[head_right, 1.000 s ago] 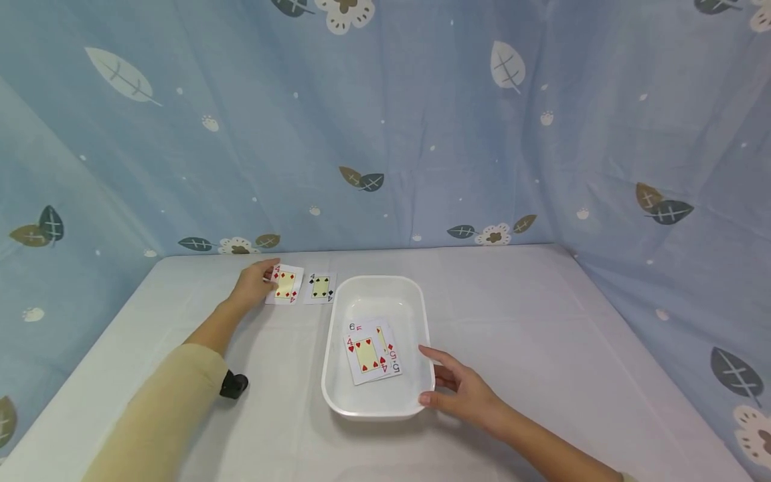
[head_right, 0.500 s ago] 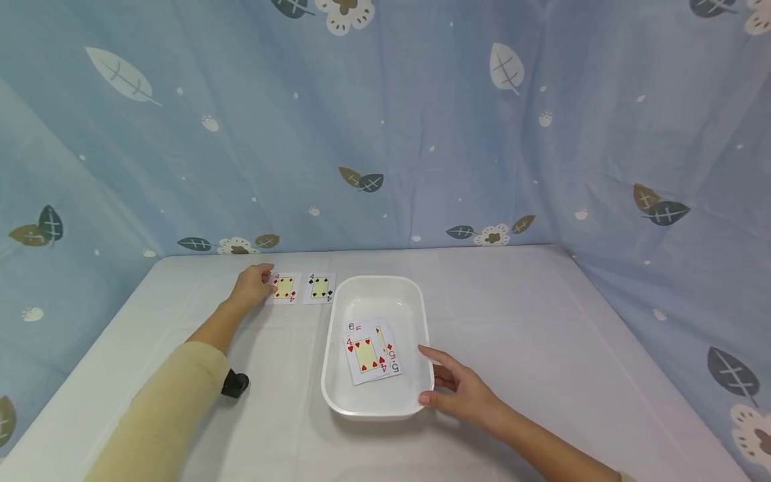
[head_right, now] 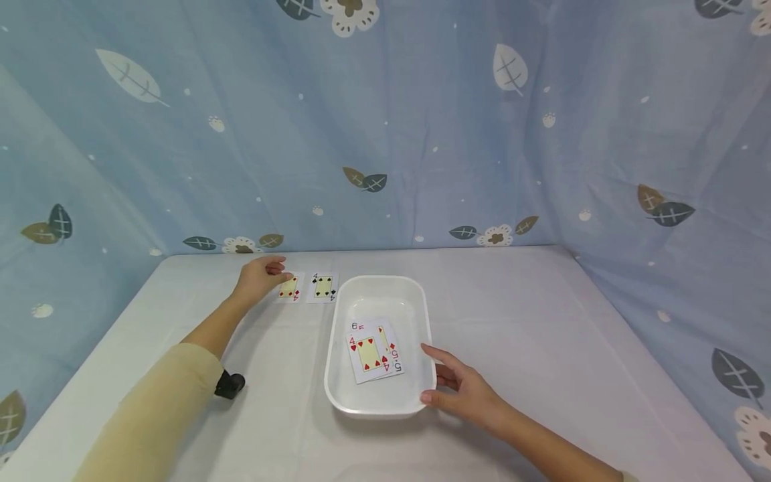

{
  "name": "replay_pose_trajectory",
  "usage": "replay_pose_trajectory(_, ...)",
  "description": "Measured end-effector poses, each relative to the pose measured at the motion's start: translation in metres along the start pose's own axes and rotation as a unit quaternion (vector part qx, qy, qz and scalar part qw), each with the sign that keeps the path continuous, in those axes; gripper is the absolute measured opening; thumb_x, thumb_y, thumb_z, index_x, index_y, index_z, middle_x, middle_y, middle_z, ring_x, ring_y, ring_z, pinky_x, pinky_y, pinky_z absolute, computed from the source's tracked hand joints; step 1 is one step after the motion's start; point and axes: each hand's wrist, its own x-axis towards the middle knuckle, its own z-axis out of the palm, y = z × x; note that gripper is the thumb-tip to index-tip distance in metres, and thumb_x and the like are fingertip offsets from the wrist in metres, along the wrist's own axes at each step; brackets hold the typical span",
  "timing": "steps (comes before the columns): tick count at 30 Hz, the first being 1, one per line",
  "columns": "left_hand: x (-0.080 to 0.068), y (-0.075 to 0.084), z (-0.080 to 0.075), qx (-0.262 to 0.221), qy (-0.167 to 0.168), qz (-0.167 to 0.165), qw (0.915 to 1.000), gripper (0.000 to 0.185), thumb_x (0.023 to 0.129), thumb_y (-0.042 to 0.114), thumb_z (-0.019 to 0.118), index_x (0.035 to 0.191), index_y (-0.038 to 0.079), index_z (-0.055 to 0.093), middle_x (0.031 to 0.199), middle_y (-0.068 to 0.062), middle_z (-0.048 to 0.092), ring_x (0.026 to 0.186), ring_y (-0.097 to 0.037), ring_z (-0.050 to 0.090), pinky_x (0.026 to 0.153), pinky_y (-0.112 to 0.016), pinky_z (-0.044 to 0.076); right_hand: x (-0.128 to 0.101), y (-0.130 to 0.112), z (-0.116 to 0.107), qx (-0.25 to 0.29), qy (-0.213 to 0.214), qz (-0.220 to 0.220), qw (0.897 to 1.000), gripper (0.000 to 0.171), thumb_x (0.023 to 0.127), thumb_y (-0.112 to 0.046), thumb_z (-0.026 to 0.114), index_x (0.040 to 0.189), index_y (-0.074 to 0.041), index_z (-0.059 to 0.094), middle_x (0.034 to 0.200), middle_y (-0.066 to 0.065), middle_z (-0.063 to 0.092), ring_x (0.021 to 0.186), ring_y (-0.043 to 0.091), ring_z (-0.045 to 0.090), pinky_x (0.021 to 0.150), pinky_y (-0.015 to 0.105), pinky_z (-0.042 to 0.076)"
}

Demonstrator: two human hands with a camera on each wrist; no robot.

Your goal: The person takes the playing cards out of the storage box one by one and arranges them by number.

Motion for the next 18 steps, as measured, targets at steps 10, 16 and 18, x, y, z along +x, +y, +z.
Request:
replay_pose_trajectory(10, -0.005, 0.019, 0.003, -0.045, -0.032, 0.035, 0.9979, 0.057, 0.086, 0.022, 0.071, 0.135, 0.002, 0.05, 0.118, -0.019, 0.06, 0.105, -0.03, 0.058, 0.084, -0.04, 0.05, 0.0, 0.001, -0.001, -0.001, 0.001, -0.003, 1.0, 0.073, 0.088, -0.009, 0.066, 0.147, -0.002, 0.026, 0.131, 0.036, 0.046, 0.116, 0.038, 0.054, 0.083, 0.023, 0.052)
replay_pose_trajectory(16, -0.011, 0.031, 0.009, -0.065, -0.049, 0.047, 0.9956, 0.055, 0.085, 0.023, 0.072, 0.133, 0.005, 0.052, 0.119, -0.018, 0.06, 0.101, -0.027, 0.058, 0.078, -0.035, 0.051, 0.001, 0.001, 0.0, -0.006, 0.004, -0.003, 1.0, 0.073, 0.087, -0.009, 0.067, 0.147, -0.001, 0.026, 0.13, 0.036, 0.047, 0.116, 0.045, 0.051, 0.083, 0.023, 0.052)
replay_pose_trajectory(18, -0.011, 0.035, 0.009, -0.071, -0.059, 0.051, 0.9944, 0.055, 0.084, 0.024, 0.072, 0.133, 0.007, 0.053, 0.119, -0.018, 0.06, 0.1, -0.026, 0.058, 0.077, -0.033, 0.051, 0.0, 0.001, 0.0, -0.008, 0.004, -0.005, 1.0, 0.073, 0.087, -0.009, 0.067, 0.147, 0.0, 0.026, 0.129, 0.036, 0.047, 0.116, 0.04, 0.054, 0.083, 0.022, 0.052)
